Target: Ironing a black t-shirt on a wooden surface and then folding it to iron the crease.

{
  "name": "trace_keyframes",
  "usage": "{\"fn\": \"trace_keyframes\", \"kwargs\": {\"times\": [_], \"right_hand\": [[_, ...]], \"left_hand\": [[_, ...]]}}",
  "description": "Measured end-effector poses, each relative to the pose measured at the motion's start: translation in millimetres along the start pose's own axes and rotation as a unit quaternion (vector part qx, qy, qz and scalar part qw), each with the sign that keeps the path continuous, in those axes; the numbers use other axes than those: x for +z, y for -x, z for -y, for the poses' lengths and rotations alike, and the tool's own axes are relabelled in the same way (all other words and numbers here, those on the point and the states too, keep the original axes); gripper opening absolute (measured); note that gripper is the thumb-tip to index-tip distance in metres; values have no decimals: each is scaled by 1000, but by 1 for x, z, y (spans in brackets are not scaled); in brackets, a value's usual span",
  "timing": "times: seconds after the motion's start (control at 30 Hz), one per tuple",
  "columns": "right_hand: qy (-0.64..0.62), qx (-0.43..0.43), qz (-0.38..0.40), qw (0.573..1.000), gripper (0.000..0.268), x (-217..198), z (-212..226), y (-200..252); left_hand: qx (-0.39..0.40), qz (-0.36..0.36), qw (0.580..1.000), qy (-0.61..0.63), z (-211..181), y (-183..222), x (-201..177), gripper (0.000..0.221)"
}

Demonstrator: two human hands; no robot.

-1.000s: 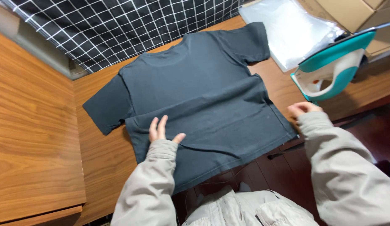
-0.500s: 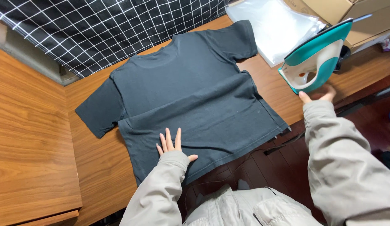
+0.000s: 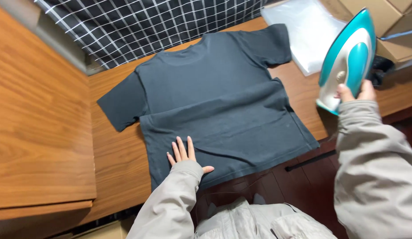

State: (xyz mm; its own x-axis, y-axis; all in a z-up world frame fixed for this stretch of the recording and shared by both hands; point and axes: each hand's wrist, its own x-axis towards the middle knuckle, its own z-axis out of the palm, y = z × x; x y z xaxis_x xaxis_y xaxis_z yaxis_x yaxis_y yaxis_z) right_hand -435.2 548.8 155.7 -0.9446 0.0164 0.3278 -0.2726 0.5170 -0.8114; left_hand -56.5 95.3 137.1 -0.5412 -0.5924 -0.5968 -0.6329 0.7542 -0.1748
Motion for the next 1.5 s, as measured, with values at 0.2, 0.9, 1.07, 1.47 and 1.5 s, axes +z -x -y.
{"fn": "trace_keyframes", "kwargs": {"times": [0.2,0.9,1.07,1.47,1.5], "right_hand": [[-36,99,202,974,40,-52,157,65],[198,126,272,933,37,-20,123,104],[176,87,419,886,29,6,194,119],[310,-206,593,714,64,153,275,224],[283,-213,619,701,63,158,287,232]], "left_hand": [[1,-20,1000,-1,10,-10,22,176],[12,-40,999,13,20,-18,42,177],[-35,-69,996,54,76,-16,57,174],[-34,-391,897,203,187,-30,206,131],[-15,-448,872,198,187,-28,210,125]]}}
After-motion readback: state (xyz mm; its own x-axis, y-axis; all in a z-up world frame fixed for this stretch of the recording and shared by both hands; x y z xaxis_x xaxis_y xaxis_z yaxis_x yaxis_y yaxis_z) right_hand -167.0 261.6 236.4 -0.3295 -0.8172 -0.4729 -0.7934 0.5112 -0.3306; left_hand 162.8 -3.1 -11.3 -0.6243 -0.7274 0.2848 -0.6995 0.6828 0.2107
